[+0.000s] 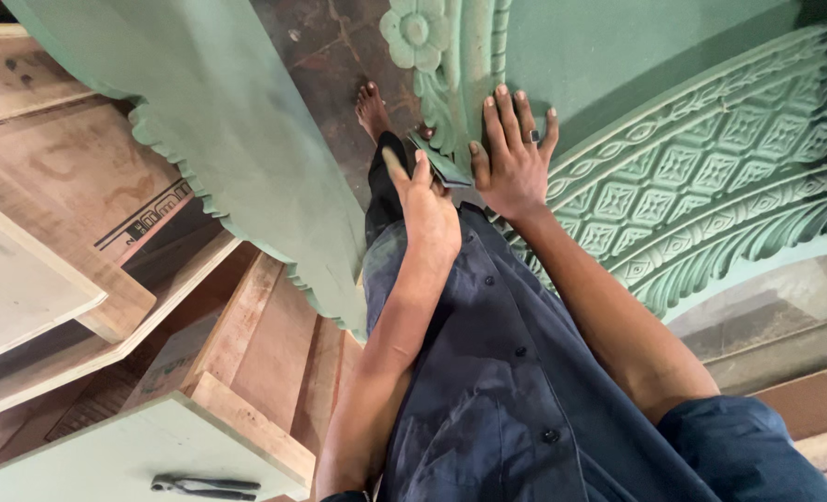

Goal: The person smooths the surface of a large, light green carved wooden panel using a sanding block. They work along the edges and detailed floral patterns, moving the block back and forth to refine the finish.

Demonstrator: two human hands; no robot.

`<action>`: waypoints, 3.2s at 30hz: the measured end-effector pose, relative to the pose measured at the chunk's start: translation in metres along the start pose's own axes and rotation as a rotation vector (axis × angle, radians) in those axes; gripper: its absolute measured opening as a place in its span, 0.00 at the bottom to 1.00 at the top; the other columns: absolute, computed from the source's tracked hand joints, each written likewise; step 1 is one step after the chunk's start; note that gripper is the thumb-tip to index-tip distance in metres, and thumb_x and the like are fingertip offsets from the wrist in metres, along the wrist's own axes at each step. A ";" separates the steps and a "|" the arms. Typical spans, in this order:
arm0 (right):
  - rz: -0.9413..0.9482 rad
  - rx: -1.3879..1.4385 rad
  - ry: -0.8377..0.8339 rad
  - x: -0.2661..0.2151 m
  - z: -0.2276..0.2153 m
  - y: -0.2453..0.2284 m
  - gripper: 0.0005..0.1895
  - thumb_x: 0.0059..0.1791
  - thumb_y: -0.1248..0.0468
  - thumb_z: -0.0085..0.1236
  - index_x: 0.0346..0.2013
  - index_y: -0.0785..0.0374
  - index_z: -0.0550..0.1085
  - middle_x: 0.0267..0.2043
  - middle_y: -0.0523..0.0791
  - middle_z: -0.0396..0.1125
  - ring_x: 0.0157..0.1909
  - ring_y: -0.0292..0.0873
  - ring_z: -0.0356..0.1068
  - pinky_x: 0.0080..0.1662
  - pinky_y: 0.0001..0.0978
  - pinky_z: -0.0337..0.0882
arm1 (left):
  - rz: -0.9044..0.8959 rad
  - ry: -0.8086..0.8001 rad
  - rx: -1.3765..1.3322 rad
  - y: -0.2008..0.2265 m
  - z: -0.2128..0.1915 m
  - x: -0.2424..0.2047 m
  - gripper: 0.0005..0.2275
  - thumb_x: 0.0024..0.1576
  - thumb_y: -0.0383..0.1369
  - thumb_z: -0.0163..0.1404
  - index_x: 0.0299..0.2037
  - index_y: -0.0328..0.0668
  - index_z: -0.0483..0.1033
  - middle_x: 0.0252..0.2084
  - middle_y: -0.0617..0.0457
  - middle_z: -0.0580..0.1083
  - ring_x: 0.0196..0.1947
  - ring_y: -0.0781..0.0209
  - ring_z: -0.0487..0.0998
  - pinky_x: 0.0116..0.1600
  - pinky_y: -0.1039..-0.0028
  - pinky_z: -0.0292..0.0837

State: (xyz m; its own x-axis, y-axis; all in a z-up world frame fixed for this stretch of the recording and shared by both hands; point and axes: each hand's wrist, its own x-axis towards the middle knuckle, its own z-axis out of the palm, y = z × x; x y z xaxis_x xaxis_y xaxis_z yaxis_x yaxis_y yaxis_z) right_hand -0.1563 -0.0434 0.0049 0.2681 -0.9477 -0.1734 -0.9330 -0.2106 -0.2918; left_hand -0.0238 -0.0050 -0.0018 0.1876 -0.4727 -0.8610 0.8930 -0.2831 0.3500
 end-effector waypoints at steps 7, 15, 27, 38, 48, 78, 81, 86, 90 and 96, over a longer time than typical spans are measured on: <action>-0.013 0.002 0.021 -0.002 0.002 0.003 0.32 0.58 0.55 0.48 0.75 0.64 0.60 0.80 0.49 0.49 0.81 0.51 0.43 0.74 0.65 0.33 | -0.025 0.006 0.060 -0.005 0.001 0.000 0.21 0.66 0.32 0.47 0.69 0.31 0.65 0.63 0.51 0.68 0.62 0.60 0.66 0.66 0.62 0.58; -0.016 -0.003 0.033 -0.003 0.005 0.002 0.32 0.58 0.54 0.48 0.75 0.64 0.61 0.80 0.49 0.50 0.81 0.51 0.44 0.74 0.66 0.33 | -0.023 -0.080 -0.175 -0.010 -0.003 0.009 0.14 0.66 0.36 0.46 0.57 0.35 0.70 0.57 0.50 0.71 0.59 0.56 0.68 0.68 0.63 0.58; -0.016 0.017 0.035 -0.004 0.005 0.002 0.31 0.59 0.54 0.48 0.75 0.65 0.61 0.80 0.50 0.50 0.81 0.53 0.45 0.73 0.67 0.33 | -0.012 0.036 -0.286 -0.022 0.008 0.042 0.17 0.67 0.40 0.42 0.58 0.32 0.68 0.59 0.47 0.70 0.59 0.54 0.69 0.70 0.63 0.56; -0.025 0.009 0.039 -0.008 0.003 0.006 0.30 0.60 0.54 0.46 0.74 0.66 0.62 0.80 0.51 0.51 0.81 0.53 0.45 0.73 0.68 0.34 | -0.052 -0.043 -0.279 -0.025 0.009 0.045 0.19 0.69 0.40 0.38 0.59 0.30 0.66 0.60 0.45 0.69 0.61 0.50 0.68 0.70 0.60 0.61; -0.023 0.008 0.064 -0.003 0.000 0.002 0.30 0.59 0.55 0.47 0.73 0.66 0.63 0.79 0.50 0.52 0.81 0.53 0.46 0.73 0.68 0.35 | -0.093 -0.001 -0.328 -0.012 0.006 0.036 0.17 0.69 0.39 0.40 0.56 0.31 0.67 0.56 0.44 0.71 0.57 0.50 0.71 0.64 0.62 0.66; -0.031 0.067 0.044 -0.002 -0.003 0.006 0.28 0.61 0.58 0.45 0.75 0.65 0.61 0.80 0.49 0.50 0.81 0.52 0.45 0.73 0.66 0.32 | 0.490 -0.257 0.983 -0.004 0.005 -0.036 0.21 0.57 0.23 0.48 0.61 0.25 0.69 0.70 0.34 0.65 0.70 0.42 0.65 0.71 0.64 0.59; -0.013 0.095 0.051 -0.004 -0.002 0.000 0.26 0.61 0.62 0.43 0.75 0.63 0.61 0.80 0.48 0.51 0.82 0.51 0.45 0.75 0.63 0.33 | 0.476 -0.203 1.242 -0.002 0.003 -0.029 0.19 0.60 0.29 0.45 0.60 0.27 0.72 0.63 0.28 0.69 0.66 0.34 0.68 0.69 0.60 0.62; 0.025 0.114 0.076 0.003 -0.006 0.007 0.26 0.60 0.63 0.43 0.74 0.61 0.62 0.80 0.48 0.50 0.81 0.51 0.45 0.74 0.62 0.33 | 0.450 -0.283 1.397 -0.001 0.019 -0.003 0.20 0.57 0.33 0.46 0.58 0.32 0.71 0.50 0.27 0.76 0.55 0.33 0.75 0.58 0.56 0.69; 0.009 0.127 0.093 -0.006 -0.005 0.004 0.26 0.59 0.63 0.43 0.74 0.60 0.62 0.80 0.48 0.50 0.81 0.50 0.45 0.75 0.62 0.34 | 0.193 -0.221 1.469 0.007 0.011 0.006 0.17 0.59 0.35 0.45 0.55 0.35 0.74 0.48 0.30 0.77 0.52 0.35 0.78 0.55 0.58 0.72; 0.019 0.120 0.107 -0.005 -0.010 0.002 0.27 0.58 0.63 0.44 0.73 0.60 0.61 0.79 0.48 0.50 0.81 0.51 0.45 0.74 0.62 0.34 | 0.200 -0.268 1.486 0.012 0.004 0.013 0.18 0.52 0.32 0.49 0.51 0.32 0.77 0.46 0.32 0.79 0.51 0.39 0.81 0.54 0.62 0.73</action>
State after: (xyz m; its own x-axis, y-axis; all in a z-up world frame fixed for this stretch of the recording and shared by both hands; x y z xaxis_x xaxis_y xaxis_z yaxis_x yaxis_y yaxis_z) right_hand -0.1620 -0.0413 0.0147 0.2176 -0.9727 -0.0802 -0.9005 -0.1684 -0.4009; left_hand -0.0121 -0.0183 -0.0073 0.0282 -0.6902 -0.7231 -0.3758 -0.6776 0.6321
